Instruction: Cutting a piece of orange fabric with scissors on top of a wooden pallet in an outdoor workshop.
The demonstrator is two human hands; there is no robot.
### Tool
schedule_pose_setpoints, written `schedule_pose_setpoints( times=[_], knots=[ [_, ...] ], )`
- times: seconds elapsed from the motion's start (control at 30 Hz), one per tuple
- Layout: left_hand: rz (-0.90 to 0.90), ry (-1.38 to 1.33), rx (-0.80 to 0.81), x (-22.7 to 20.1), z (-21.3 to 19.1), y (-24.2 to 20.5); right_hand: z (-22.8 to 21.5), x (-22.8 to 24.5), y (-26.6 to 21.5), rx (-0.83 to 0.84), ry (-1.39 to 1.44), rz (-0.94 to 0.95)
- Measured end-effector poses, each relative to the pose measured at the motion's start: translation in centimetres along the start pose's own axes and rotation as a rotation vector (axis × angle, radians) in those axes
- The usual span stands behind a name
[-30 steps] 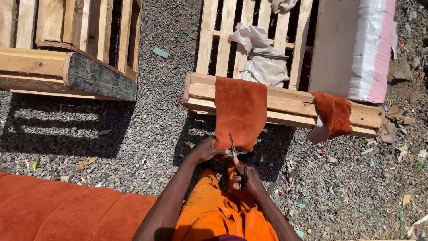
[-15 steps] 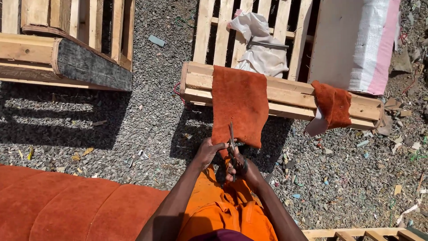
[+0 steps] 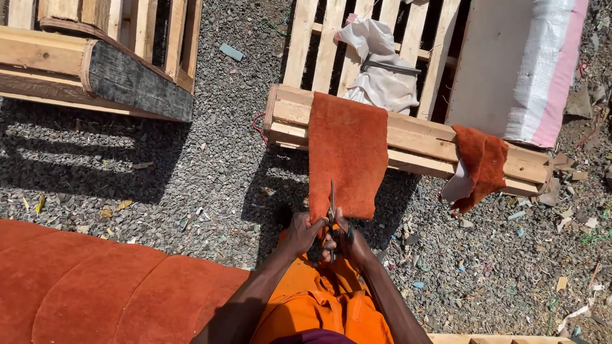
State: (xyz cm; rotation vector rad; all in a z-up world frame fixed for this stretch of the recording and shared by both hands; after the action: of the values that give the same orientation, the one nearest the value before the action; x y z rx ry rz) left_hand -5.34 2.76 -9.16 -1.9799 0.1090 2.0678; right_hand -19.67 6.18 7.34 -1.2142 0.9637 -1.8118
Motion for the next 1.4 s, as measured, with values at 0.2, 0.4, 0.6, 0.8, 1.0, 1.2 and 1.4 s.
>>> schedule_pose_setpoints(
  times=[0.2, 0.4, 0.6, 0.8, 1.0, 1.2, 1.4],
  knots=[
    [-0.098, 0.100, -0.038, 1.7, -0.4, -2.0, -2.7, 1.5, 3.3, -0.109, -0.027, -0.069],
    [-0.182, -0.165, 0.269, -4.4, 1.7, -6.3, -1.9, 13.0, 1.3, -0.013, -0.130, -0.180],
    [-0.321, 0.034, 0.283, -4.2, -2.1, -5.2, -3.9, 9.3, 6.6, -0.006, -0.136, -0.174],
    [-0.324, 0.018, 0.179, -11.2, -4.0, 3.6, -4.7, 7.4, 3.2, -0.191, -0.202, -0.312],
    [-0.496, -0.392, 0.178, -7.5, 0.8, 14.3, -6.5, 5.9, 0.8, -0.247, -0.150, -0.325],
    [-0.546, -0.627, 0.193, -3.8, 4.7, 16.9, -7.8, 5.8, 0.1, -0.168, -0.077, -0.400],
    [-0.329, -0.596, -0.026, -6.7, 4.0, 16.0, -7.7, 5.3, 1.6, -0.112, 0.017, -0.424]
  ],
)
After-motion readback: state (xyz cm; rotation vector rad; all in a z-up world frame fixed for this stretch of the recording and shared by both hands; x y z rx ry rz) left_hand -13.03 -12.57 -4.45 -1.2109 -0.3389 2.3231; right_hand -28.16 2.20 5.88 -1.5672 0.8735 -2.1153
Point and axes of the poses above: each hand's wrist, its own y-axis towards the middle knuckle, its own z-axis out of the palm, x = y × z, the point moved 7 cm from there along y, towards the middle knuckle, and after that the axes turned 5 degrees about -x, right-handed, at the moved point
